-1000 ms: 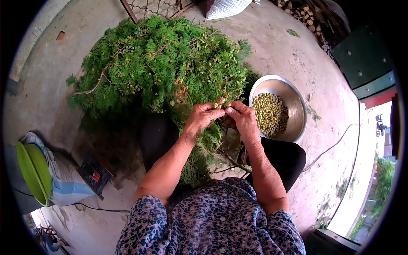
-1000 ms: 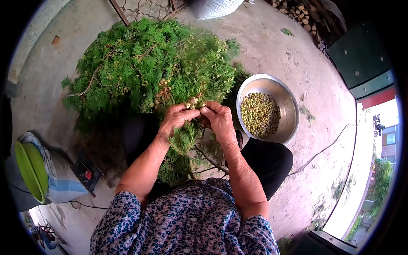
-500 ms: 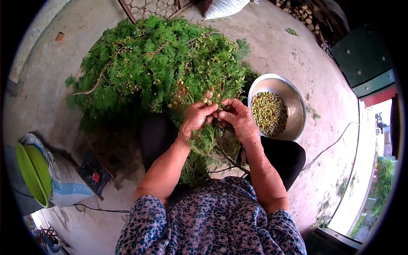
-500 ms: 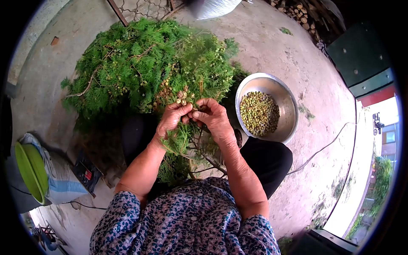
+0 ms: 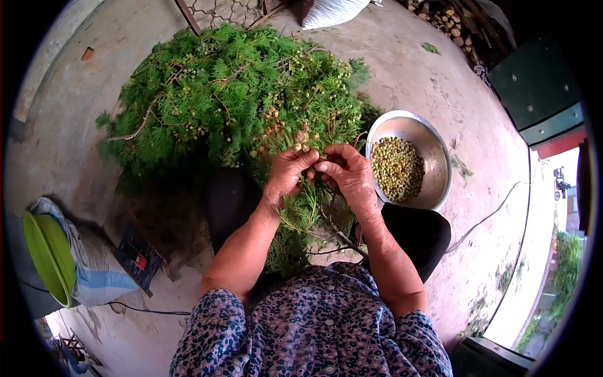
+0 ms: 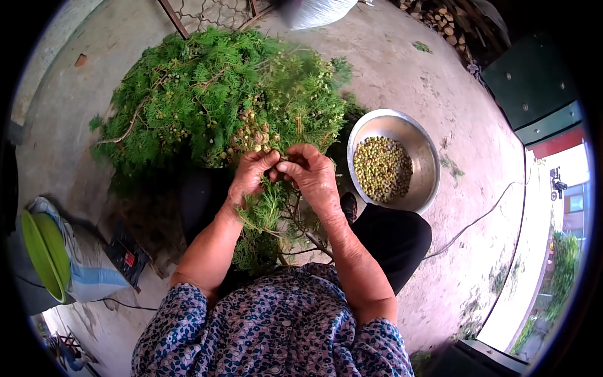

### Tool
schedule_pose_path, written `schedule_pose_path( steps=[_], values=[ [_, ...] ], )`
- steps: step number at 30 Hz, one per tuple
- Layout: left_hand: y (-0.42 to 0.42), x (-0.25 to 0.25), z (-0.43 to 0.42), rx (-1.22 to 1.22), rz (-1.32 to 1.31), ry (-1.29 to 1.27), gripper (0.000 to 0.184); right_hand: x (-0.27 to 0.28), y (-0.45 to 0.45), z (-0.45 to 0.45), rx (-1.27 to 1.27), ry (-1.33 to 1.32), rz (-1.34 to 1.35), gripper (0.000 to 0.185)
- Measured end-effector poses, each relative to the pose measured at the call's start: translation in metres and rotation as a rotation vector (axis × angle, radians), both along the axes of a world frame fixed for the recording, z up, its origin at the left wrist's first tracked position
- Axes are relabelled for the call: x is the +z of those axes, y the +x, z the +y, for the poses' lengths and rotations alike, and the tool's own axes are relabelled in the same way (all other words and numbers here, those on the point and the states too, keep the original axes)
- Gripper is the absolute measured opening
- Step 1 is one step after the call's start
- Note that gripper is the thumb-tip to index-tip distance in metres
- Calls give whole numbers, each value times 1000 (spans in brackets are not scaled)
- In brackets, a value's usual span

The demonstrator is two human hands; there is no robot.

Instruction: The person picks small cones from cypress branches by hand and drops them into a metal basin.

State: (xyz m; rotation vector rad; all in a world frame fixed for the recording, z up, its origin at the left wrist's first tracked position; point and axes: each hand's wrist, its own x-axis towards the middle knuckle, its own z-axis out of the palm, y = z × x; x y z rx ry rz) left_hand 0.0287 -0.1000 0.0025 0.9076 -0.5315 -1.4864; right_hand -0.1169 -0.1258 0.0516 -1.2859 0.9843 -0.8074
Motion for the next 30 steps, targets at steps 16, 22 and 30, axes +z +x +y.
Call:
schedule_pose_path(
  steps=[16, 22, 30],
  values=[
    [-3, 19, 7, -73, -185, 14, 13, -10, -12, -19, -142, 280, -426, 9],
    [-13, 24, 9, -119, -344, 47, 15, -6, -5, -17, -22, 174, -314, 16],
    [-14, 16, 11, 48, -132, 77, 11, -12, -2, -12, -19, 145, -178, 14]
  ],
)
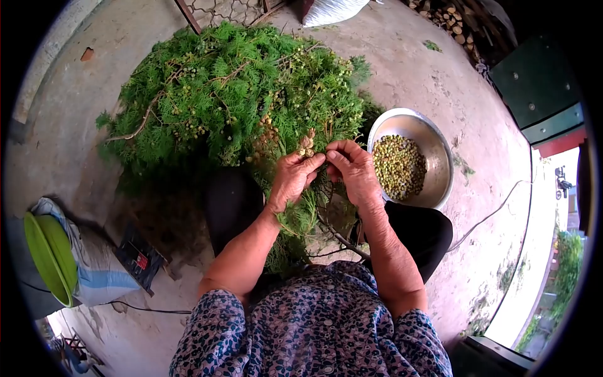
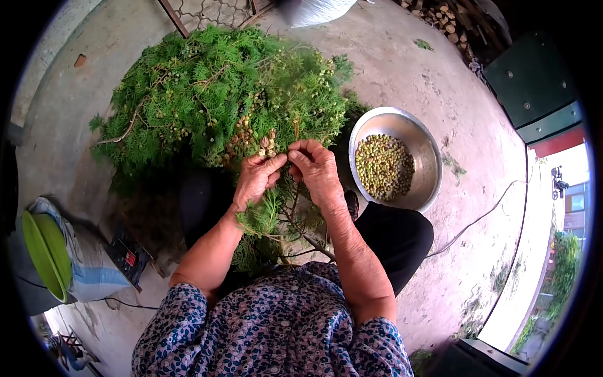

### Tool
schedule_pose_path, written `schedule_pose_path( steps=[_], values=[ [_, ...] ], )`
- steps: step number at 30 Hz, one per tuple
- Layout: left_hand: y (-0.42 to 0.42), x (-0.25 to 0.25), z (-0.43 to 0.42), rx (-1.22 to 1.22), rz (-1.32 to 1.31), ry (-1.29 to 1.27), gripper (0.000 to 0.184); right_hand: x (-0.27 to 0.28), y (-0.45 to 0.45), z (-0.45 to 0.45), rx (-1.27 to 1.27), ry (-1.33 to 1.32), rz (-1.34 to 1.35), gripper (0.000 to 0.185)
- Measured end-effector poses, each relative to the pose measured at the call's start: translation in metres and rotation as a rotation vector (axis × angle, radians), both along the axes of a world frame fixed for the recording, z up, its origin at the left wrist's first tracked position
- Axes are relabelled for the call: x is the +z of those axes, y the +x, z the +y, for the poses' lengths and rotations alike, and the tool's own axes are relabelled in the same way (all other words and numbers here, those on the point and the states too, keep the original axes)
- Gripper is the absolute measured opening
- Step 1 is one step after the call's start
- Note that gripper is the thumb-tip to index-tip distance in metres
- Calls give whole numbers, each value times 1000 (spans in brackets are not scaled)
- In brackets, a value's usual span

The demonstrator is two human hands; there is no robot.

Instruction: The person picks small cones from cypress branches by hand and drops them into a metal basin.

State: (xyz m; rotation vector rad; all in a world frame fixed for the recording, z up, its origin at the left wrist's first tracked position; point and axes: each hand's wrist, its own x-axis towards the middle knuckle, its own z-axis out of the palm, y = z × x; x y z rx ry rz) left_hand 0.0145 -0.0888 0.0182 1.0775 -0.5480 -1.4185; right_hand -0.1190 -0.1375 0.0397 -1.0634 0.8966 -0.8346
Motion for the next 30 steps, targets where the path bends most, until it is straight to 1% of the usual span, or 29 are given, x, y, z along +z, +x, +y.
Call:
schedule_pose_path(
  steps=[2, 4, 7, 8, 9, 10, 12, 14, 16, 17, 18, 20, 22, 25, 26, 28, 29, 30],
  values=[
    [1, -2, 0, 7, -9, 30, 10, 4, 3, 4, -23, -3, -19, 14],
    [2, 0, -1, -4, 44, 37, 10, 4, 5, 5, -45, -7, -37, 14],
    [4, -6, -1, -30, 21, 50, 10, 1, 1, 4, 8, -44, 21, 14],
    [6, -6, -1, -29, 20, 51, 10, 2, 0, 4, 30, 27, -26, 13],
    [8, -6, -1, -71, 76, 40, 9, 3, -2, 4, 51, 97, -73, 13],
    [10, -6, -1, -113, 131, 30, 9, 0, -5, 2, 51, 96, -74, 13],
    [9, -7, -2, -101, 132, 30, 9, -5, -8, -1, 58, 249, -481, 12],
    [8, -7, -1, -85, 135, 33, 10, -1, -10, -1, 41, 295, -511, 12],
    [2, -4, -2, -89, -49, 52, 9, 9, -9, 2, 25, 215, -368, 11],
    [3, -6, -2, -115, -66, 44, 9, 12, -7, 2, 6, 197, -295, 11],
    [0, -7, -2, -117, -63, 44, 9, 11, -8, 1, 4, 197, -292, 11],
    [-7, -6, -2, -68, -205, -37, 10, 5, -7, 0, -34, 63, 7, 13],
    [-8, -6, -1, -75, -252, -13, 10, -1, -5, 1, -13, 63, 47, 16],
    [-8, -10, 0, -62, -373, -70, 10, -8, 1, 3, -39, -573, 465, 21],
    [-8, -12, 1, -62, -372, -68, 10, -10, 1, 3, -38, -572, 465, 21],
    [-9, -15, 1, -51, -365, -124, 9, -13, 3, 3, -29, -650, 519, 24],
    [-9, -20, 1, -50, -365, -124, 9, -11, 3, 5, -18, -596, 518, 23],
    [-8, -27, 0, -60, -365, -139, 8, -13, 3, 5, -17, -595, 519, 23]
  ],
)
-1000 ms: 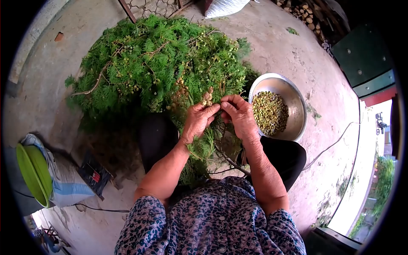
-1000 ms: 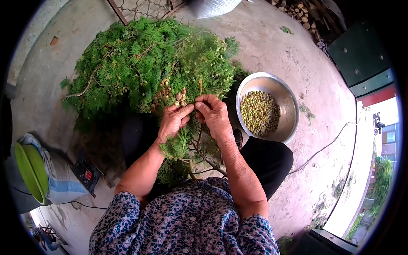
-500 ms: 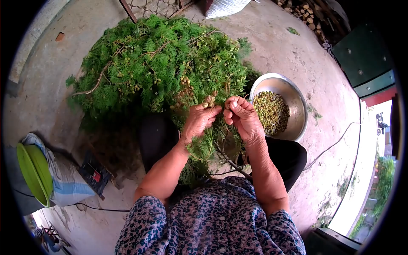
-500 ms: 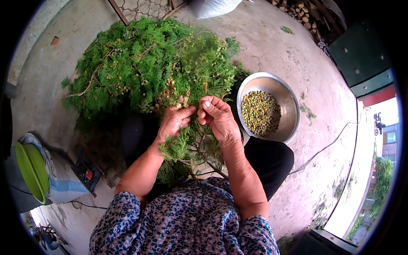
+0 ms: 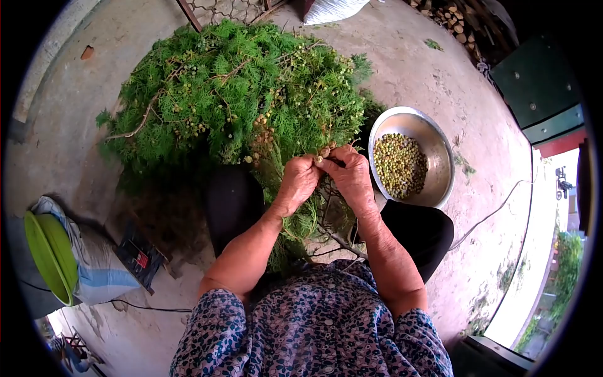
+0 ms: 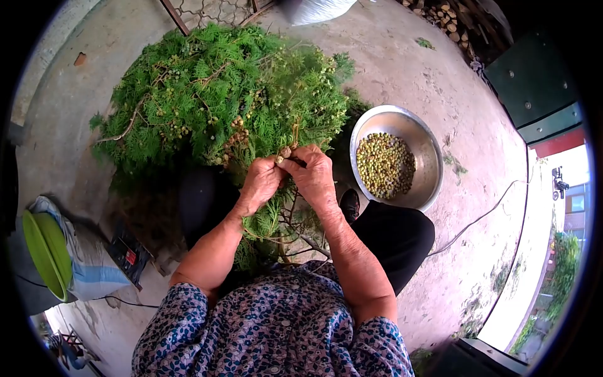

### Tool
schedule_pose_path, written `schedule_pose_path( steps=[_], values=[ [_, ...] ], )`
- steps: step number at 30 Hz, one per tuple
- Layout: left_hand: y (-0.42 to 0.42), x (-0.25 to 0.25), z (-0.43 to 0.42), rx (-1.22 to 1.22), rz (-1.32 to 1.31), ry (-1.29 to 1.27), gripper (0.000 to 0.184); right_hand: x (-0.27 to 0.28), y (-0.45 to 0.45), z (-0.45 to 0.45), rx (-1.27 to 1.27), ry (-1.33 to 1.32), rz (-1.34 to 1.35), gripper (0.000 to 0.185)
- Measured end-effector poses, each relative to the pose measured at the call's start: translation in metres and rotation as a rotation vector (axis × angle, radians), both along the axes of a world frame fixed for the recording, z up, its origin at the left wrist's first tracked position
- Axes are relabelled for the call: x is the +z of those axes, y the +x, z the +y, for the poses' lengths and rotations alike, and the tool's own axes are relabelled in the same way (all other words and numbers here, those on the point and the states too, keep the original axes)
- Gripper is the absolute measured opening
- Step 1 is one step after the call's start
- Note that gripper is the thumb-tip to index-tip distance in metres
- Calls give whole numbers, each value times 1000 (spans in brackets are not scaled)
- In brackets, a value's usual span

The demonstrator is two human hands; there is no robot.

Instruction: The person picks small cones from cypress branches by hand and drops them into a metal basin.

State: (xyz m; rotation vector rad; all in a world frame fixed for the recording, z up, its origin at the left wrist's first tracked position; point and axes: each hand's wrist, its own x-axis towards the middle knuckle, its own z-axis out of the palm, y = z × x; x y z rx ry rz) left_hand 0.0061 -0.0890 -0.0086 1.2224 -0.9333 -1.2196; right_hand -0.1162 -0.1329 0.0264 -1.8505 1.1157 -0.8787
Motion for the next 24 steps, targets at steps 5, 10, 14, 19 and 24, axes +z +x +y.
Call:
schedule_pose_path(
  steps=[5, 10, 14, 19, 24],
  values=[
    [7, 29, -2, -128, 1, 131, 9, 12, -6, 0, -12, 667, -390, 10],
    [6, 24, -1, -163, 55, 157, 18, 6, -16, -4, -33, 700, -528, 11],
    [3, 35, 1, -159, 47, 184, 31, 10, -21, -5, -41, 818, -821, 14],
    [-1, 34, 1, -212, -132, 239, 35, 15, -20, -5, 54, 659, -665, 16],
    [-3, 10, -3, -72, -304, -80, 22, 10, -14, -3, 8, 569, -449, 16]
  ],
)
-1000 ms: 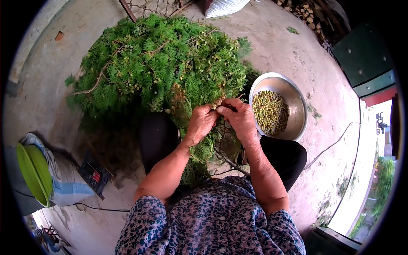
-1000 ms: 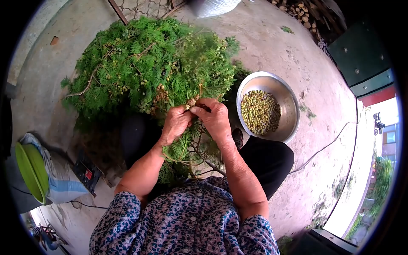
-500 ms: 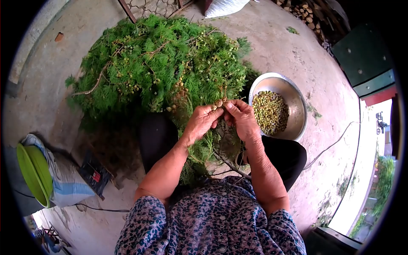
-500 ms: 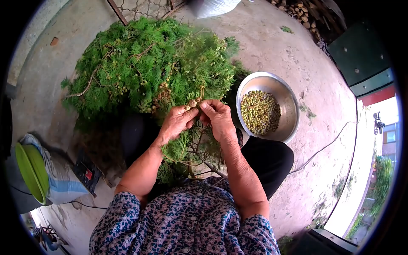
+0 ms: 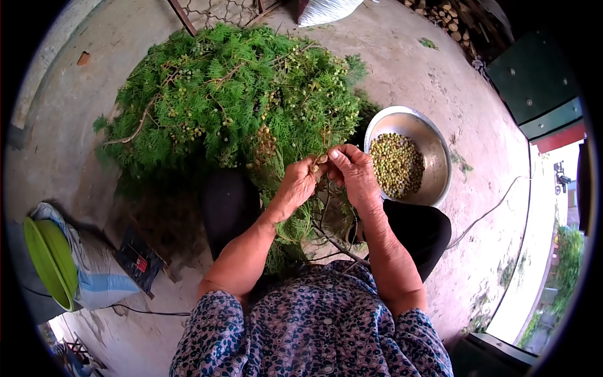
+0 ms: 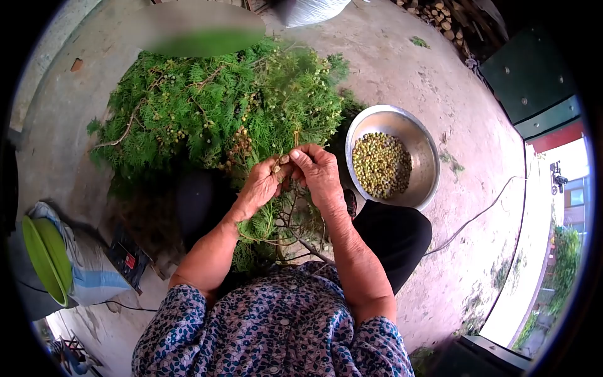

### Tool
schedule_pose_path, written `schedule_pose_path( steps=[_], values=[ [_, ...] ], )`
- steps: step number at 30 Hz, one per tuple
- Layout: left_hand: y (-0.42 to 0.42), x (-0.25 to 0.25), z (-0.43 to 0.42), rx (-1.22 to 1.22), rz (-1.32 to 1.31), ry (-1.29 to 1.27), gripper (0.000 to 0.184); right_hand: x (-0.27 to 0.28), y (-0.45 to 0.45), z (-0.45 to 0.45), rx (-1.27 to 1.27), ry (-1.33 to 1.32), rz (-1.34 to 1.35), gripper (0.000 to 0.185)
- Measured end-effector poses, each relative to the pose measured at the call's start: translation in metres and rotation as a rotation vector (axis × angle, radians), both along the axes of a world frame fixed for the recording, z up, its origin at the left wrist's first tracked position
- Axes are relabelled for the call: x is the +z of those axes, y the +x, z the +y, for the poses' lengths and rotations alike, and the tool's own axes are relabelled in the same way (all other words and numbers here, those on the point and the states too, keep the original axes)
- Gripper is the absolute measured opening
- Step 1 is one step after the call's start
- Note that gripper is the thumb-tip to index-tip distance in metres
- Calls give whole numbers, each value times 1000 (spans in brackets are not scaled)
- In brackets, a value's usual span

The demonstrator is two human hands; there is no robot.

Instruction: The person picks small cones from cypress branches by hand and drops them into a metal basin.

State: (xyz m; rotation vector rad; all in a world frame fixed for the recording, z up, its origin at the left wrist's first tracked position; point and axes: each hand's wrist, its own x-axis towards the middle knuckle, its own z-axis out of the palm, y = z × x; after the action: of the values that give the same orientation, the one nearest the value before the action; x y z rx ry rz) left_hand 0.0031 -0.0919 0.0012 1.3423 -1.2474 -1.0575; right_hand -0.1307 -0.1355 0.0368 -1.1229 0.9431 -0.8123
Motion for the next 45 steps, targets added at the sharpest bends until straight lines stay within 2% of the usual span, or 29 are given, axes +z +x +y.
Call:
schedule_pose_path(
  steps=[4, 6, 7, 10, 12, 14, 15, 17, 20, 22, 25, 28, 30, 31, 32, 36, 38, 41, 42, 43, 44, 45],
  values=[
    [1, 14, 5, 62, 182, 82, 14, -1, 2, 2, -95, 74, -50, 18],
    [-2, 16, 3, 114, 483, 78, 13, 0, 2, 2, -77, 82, -81, 18],
    [0, 13, 3, 143, 580, 162, 11, 1, 2, 2, -59, 89, -114, 18],
    [7, 15, 2, 98, 722, 243, 9, -2, 5, 2, -54, 127, -200, 16],
    [8, 16, 1, 133, 717, 279, 6, -1, 5, 3, -36, 167, -219, 16],
    [13, 10, 1, 81, 860, 353, 7, -3, 4, 4, -21, 207, -239, 16],
    [15, 9, 1, 50, 880, 357, 6, -6, 4, 5, -32, 303, -372, 16],
    [14, 12, 1, 54, 849, 358, 6, -10, 1, 5, -24, 406, -586, 17],
    [11, 12, 1, 69, 770, 308, 5, -8, -3, 1, -65, 338, -599, 15],
    [8, 11, 2, 75, 723, 259, 6, -1, -8, -1, -62, 278, -545, 10],
    [7, 16, 4, 77, 457, 241, 9, 7, -6, 0, -125, 240, -418, 10],
    [3, 23, 6, 89, 383, 194, 10, 8, 2, 5, -86, 77, -192, 16],
    [2, 7, 4, 106, 414, 159, 12, 9, 7, 8, -19, -59, 2, 19],
    [4, 1, 4, 85, 336, 144, 12, 10, 9, 9, -27, -137, 126, 20],
    [5, 5, 5, 65, 257, 128, 12, 9, 9, 8, -27, -136, 125, 20],
    [6, 18, 8, 22, 246, 120, 11, 11, 7, 8, -9, -116, 187, 18],
    [10, 10, 6, -16, -193, 4, 11, 11, 5, 7, -2, -95, 197, 17],
    [11, 7, 6, -43, -185, -83, 13, 7, 0, 5, 31, -109, 176, 14],
    [12, 9, 6, -43, -186, -83, 13, 9, -2, 6, 49, -48, 53, 13],
    [15, 13, 6, -84, -42, 34, 15, 9, -3, 6, 67, 13, -70, 12],
    [18, 18, 7, -124, 101, 152, 17, 9, -4, 6, 67, 12, -71, 12],
    [21, 23, 6, -160, 78, 154, 22, 8, -6, 5, 59, 117, -182, 12]
  ],
)
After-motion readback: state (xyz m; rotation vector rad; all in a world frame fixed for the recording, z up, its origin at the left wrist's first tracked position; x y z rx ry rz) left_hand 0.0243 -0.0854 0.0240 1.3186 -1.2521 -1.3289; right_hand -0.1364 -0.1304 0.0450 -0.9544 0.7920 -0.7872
